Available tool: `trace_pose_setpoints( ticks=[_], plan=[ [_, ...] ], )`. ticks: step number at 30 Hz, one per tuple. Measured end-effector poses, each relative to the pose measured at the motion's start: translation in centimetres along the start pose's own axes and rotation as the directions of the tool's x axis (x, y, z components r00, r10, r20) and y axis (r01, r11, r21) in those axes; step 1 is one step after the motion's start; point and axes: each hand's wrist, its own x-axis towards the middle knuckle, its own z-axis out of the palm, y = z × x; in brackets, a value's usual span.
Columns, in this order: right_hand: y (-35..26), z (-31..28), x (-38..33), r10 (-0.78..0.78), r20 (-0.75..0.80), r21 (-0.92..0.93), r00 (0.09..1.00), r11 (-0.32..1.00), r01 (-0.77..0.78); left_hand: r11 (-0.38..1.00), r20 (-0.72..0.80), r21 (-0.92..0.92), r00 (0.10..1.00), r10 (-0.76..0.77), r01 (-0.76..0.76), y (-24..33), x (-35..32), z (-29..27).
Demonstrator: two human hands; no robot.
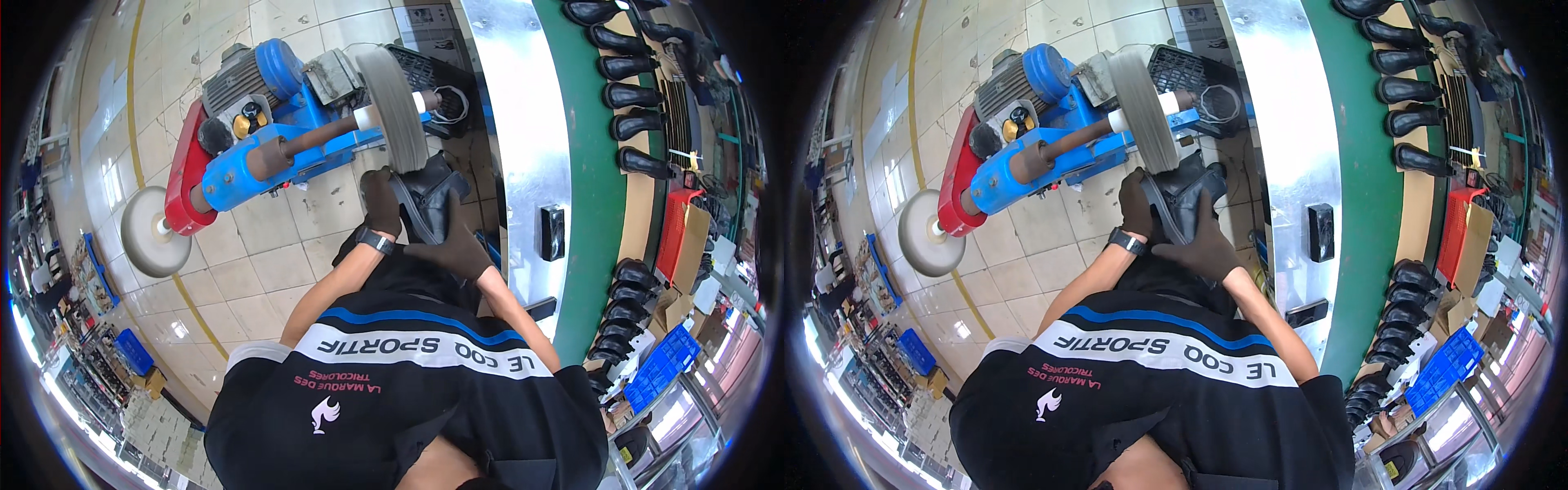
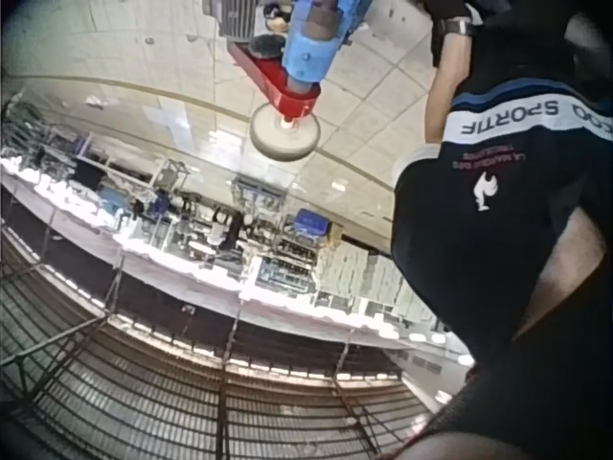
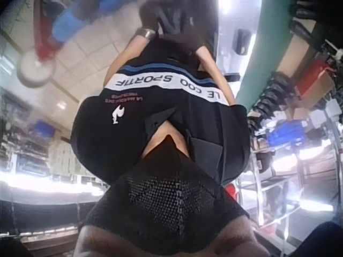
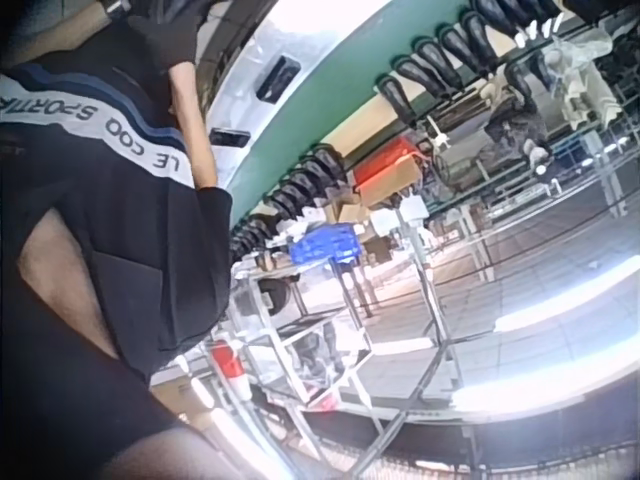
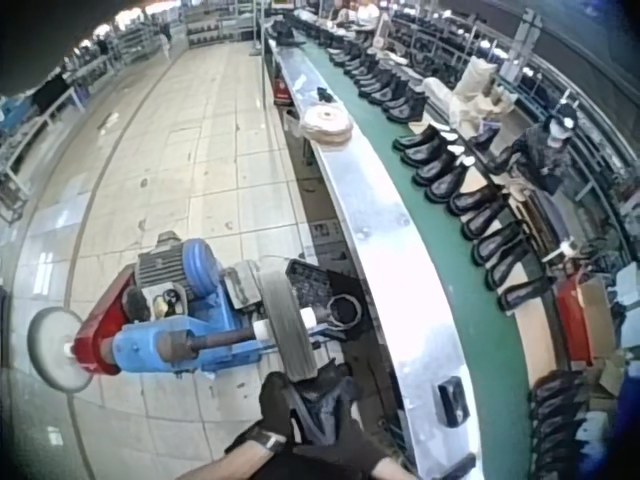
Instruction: The person uses a rotating buffing machine to polish the soles and sides of black leather shoes. They pick up shoes one by one from a green conveyor belt, press them against the spinning buffing wheel, and then place them back on the belt. The process is repeated for multiple shoes throughout the clip.
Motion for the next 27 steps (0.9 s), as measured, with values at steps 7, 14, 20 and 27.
trace_pose_setpoints(
  ticks=[7, 14, 20, 27],
  plan=[
    [-3.2, -4.2, -1.3, 0.198, 0.169, -0.034, 0.966, 0.98, -0.195, 0.621, 0.232, -0.613, 0.862, -0.45, 0.489, 3.6, -1.1, -0.8],
    [0.6, -4.2, -1.0, -0.037, 0.15, 0.651, 0.988, 0.755, -0.071, 0.121, 0.786, -0.516, 0.413, 0.461, 0.848, -3.4, 1.3, 2.2],
    [2.8, -2.8, -1.0, 0.009, 0.291, 0.75, 0.957, 0.618, -0.234, 0.691, 0.842, -0.417, 0.538, 0.049, 0.591, -7.5, 1.1, 2.4],
    [6.1, -1.3, -3.1, -0.003, 0.266, 0.923, 0.964, 0.288, -0.254, 0.876, 0.511, 0.447, 0.856, -0.083, -0.182, -2.8, 1.9, 1.0]
  ],
)
